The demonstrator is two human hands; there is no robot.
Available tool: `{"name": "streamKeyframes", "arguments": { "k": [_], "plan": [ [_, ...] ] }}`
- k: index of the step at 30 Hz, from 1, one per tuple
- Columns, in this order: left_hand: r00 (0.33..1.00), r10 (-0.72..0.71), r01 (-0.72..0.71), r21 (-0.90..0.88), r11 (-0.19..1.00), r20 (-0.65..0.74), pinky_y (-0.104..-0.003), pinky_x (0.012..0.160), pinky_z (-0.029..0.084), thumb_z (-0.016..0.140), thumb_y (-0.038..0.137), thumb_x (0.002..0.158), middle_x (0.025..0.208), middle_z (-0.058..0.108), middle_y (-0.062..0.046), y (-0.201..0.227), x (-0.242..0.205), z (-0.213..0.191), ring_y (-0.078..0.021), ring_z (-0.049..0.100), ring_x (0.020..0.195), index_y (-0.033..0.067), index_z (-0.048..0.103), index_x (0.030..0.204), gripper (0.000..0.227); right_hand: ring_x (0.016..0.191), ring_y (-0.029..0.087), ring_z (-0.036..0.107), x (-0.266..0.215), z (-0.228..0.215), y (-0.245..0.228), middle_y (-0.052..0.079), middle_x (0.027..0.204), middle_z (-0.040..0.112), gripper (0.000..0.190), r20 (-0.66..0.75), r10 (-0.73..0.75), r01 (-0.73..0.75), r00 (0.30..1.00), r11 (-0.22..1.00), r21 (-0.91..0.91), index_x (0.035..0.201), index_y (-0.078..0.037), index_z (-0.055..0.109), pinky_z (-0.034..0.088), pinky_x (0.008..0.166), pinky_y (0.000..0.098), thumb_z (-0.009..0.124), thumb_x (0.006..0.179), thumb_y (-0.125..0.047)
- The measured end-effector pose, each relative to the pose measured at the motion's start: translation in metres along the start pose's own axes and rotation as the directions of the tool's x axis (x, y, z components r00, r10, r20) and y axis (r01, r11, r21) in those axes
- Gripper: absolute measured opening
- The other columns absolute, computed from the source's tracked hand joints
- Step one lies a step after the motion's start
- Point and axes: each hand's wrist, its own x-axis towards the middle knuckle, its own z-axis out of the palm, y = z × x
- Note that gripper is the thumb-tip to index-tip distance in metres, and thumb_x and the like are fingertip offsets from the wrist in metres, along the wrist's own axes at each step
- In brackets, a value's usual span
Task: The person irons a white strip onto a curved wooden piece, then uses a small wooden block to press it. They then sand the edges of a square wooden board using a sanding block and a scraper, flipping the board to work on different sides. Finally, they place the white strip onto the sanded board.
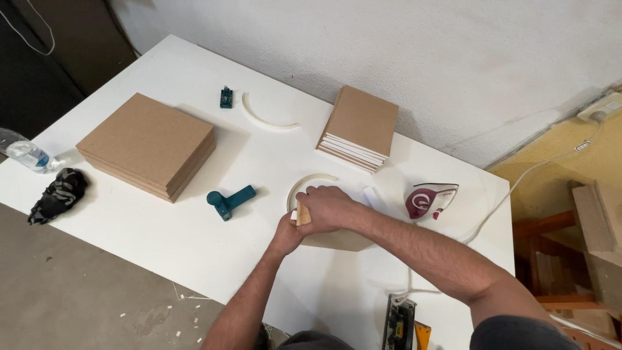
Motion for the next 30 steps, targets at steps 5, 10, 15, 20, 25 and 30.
{"name": "streamKeyframes", "arguments": {
  "k": [5,10,15,20,25,30],
  "plan": [
    [0.999,0.054,-0.054,0.012,0.998,-0.003,-0.048,0.106,0.05,0.094,0.023,0.08,0.116,0.076,-0.016,-0.042,0.023,-0.003,-0.0308,0.068,0.113,0.0047,0.073,0.123,0.051,0.104,0.036,0.068,-0.01,0.015,-0.002,0.02,0.11,0.065,0.082,-0.089,-0.003,-0.003,0.996,0.998,-0.067,0.144,-0.003,0.051,0.056,0.087,0.0481,0.059,0.088,-0.061],
    [0.997,0.075,-0.075,0.063,0.995,0.006,-0.044,0.094,0.05,0.095,0.025,0.077,0.095,0.076,-0.014,0.037,-0.015,-0.002,-0.0246,0.067,0.098,0.0054,0.077,0.101,0.036,0.099,0.036,0.068,-0.038,0.028,0.028,0.018,0.104,0.065,0.077,-0.07,0.056,-0.062,0.996,0.994,-0.091,0.14,-0.002,0.054,0.057,0.083,0.0468,0.065,0.084,-0.053],
    [1.0,0.012,-0.009,0.13,0.991,-0.026,-0.045,0.092,0.049,0.096,0.026,0.074,0.091,0.072,-0.016,0.088,-0.038,-0.003,-0.0269,0.065,0.097,0.0026,0.073,0.094,0.039,0.095,0.032,0.07,-0.08,0.036,0.065,0.016,0.102,0.067,0.072,0.031,0.19,-0.186,0.981,0.978,-0.097,0.14,-0.004,0.056,0.057,0.079,0.0439,0.065,0.083,-0.047],
    [0.998,0.028,-0.018,0.164,0.986,-0.061,-0.043,0.087,0.049,0.097,0.025,0.071,0.085,0.072,-0.014,0.088,-0.035,-0.001,-0.0254,0.064,0.09,0.0048,0.074,0.093,0.038,0.099,0.036,0.07,-0.121,0.07,0.115,0.017,0.106,0.067,0.075,-0.008,0.264,-0.264,0.964,0.96,-0.094,0.138,-0.007,0.058,0.058,0.08,0.0482,0.068,0.079,-0.053],
    [0.998,0.023,-0.011,0.21,0.978,-0.055,-0.043,0.088,0.05,0.097,0.025,0.071,0.088,0.073,-0.016,0.096,-0.045,-0.004,-0.0258,0.065,0.092,0.0046,0.074,0.095,0.039,0.099,0.037,0.071,-0.158,0.097,0.155,0.017,0.106,0.069,0.072,-0.001,0.342,-0.342,0.94,0.937,-0.067,0.134,-0.01,0.061,0.057,0.082,0.0497,0.071,0.076,-0.051],
    [0.997,0.031,-0.014,0.213,0.977,-0.077,-0.041,0.086,0.05,0.098,0.024,0.072,0.085,0.072,-0.015,0.085,-0.038,-0.01,-0.0247,0.063,0.089,0.0055,0.074,0.094,0.037,0.108,0.037,0.068,-0.155,0.07,0.138,0.016,0.114,0.066,0.075,-0.076,0.268,-0.264,0.96,0.963,0.053,0.138,-0.014,0.055,0.056,0.089,0.0483,0.069,0.078,-0.058]
  ]
}}
